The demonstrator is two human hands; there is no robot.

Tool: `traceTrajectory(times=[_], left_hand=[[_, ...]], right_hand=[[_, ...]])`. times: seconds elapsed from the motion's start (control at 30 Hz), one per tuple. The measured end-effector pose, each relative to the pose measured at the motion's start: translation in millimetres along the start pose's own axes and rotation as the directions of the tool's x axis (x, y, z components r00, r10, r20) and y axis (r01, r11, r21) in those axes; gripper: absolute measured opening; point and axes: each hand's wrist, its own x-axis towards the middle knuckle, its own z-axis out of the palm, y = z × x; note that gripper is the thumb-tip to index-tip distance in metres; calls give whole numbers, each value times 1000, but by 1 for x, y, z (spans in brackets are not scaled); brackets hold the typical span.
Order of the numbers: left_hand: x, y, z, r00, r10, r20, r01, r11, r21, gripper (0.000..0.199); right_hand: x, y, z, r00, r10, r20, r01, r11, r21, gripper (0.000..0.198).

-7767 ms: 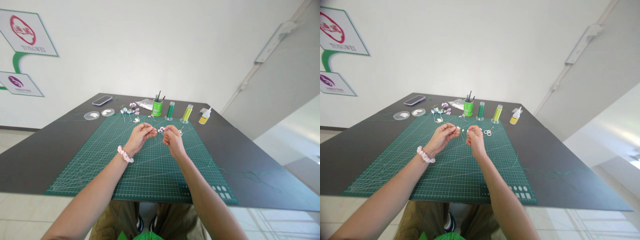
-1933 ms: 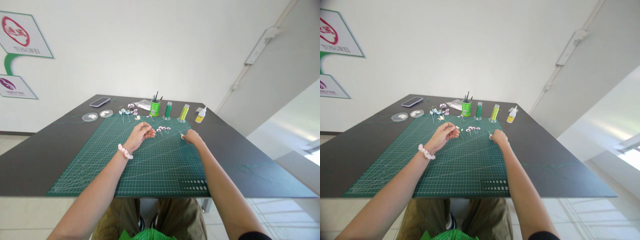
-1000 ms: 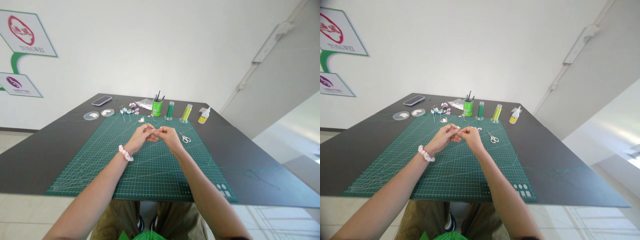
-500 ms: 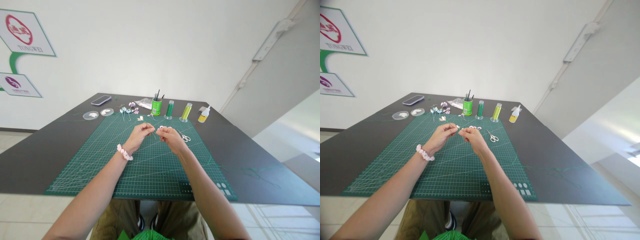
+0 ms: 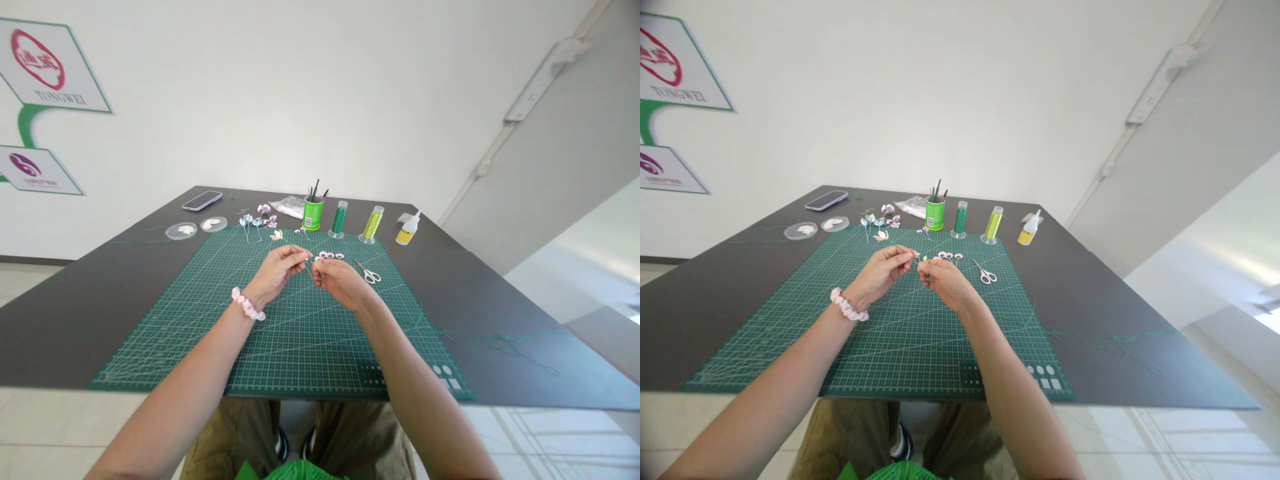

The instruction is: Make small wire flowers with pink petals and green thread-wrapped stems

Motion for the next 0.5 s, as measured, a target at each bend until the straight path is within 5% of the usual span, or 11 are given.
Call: traceTrajectory(times=[0.5], left_hand=[[0,7,1,990,-130,-58,118,977,-175,10]], right_hand=[[0,2,-1,1000,5,-15,-5,1000,-25,27]])
